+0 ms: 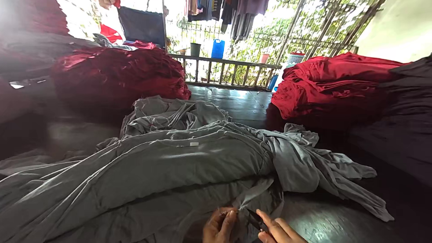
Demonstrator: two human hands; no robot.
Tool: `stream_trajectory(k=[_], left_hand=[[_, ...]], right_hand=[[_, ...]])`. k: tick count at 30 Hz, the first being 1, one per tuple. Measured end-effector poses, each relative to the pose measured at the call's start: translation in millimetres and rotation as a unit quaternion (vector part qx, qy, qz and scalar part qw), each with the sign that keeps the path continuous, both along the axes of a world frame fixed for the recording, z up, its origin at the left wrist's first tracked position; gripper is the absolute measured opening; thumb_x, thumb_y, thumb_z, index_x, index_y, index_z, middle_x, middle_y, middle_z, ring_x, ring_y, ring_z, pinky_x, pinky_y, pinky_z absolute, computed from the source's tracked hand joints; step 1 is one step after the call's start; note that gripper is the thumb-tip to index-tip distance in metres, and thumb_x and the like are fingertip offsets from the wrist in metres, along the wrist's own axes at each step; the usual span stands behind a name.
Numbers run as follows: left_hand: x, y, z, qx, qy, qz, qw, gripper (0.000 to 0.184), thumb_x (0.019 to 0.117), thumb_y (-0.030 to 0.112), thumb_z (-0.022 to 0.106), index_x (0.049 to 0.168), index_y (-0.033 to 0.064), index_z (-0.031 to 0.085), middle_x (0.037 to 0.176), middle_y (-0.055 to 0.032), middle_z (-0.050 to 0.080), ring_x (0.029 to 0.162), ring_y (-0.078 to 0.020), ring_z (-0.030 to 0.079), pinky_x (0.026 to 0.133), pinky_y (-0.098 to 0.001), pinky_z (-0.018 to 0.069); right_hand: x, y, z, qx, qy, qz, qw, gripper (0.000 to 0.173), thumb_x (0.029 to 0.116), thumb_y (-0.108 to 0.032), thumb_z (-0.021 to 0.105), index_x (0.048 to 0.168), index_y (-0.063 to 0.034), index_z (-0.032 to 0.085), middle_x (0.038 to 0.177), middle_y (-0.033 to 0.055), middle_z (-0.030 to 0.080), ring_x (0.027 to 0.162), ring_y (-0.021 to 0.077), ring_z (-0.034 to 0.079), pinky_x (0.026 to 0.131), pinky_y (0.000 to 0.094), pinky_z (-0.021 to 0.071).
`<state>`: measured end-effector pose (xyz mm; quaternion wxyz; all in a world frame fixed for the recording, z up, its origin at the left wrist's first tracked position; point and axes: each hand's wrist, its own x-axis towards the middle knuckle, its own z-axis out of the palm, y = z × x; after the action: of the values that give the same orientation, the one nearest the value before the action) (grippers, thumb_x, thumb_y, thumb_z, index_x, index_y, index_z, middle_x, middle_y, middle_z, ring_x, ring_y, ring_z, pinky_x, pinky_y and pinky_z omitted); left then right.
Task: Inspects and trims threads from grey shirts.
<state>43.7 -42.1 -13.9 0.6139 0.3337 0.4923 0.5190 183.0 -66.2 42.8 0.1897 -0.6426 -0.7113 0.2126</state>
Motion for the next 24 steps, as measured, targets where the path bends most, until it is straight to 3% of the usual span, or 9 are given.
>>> stream_trajectory(k=[8,17,24], left_hand=[[-0.6,1.5,1.1,0.008,-0.034,0.026,0.999,0.014,0.0988,-0.005,0.049,0.101,0.0,0.062,0.088,0.0106,0.067,0.082,0.0072,0.062,0.079,-0.0148,0.0522],[-0.1,2.6,1.1,-0.001,-0.055,0.045,0.997,0.014,0.0969,-0.007,0.051,0.1,-0.001,0.064,0.091,0.0093,0.07,0.088,0.0054,0.065,0.084,-0.0168,0.0543],[0.3,2.7,1.2,-0.002,-0.063,0.053,0.997,0.015,0.0959,-0.008,0.053,0.099,-0.001,0.065,0.091,0.0095,0.071,0.087,0.0058,0.066,0.082,-0.0157,0.0544]], right_hand=[[-18.2,2.7,-13.9,0.096,-0.107,0.004,0.99,0.032,0.096,-0.004,0.06,0.122,0.0122,0.068,0.093,0.0278,0.071,0.081,0.0424,0.073,0.072,0.0474,0.06],[-23.2,6.3,-16.0,0.127,-0.136,0.005,0.983,0.03,0.0934,-0.003,0.062,0.119,0.0102,0.071,0.089,0.025,0.072,0.078,0.0392,0.074,0.07,0.0432,0.0602],[-25.7,8.8,-20.7,0.147,-0.156,0.009,0.977,0.028,0.0922,-0.003,0.063,0.116,0.008,0.074,0.087,0.0231,0.073,0.077,0.0378,0.074,0.069,0.0424,0.06]])
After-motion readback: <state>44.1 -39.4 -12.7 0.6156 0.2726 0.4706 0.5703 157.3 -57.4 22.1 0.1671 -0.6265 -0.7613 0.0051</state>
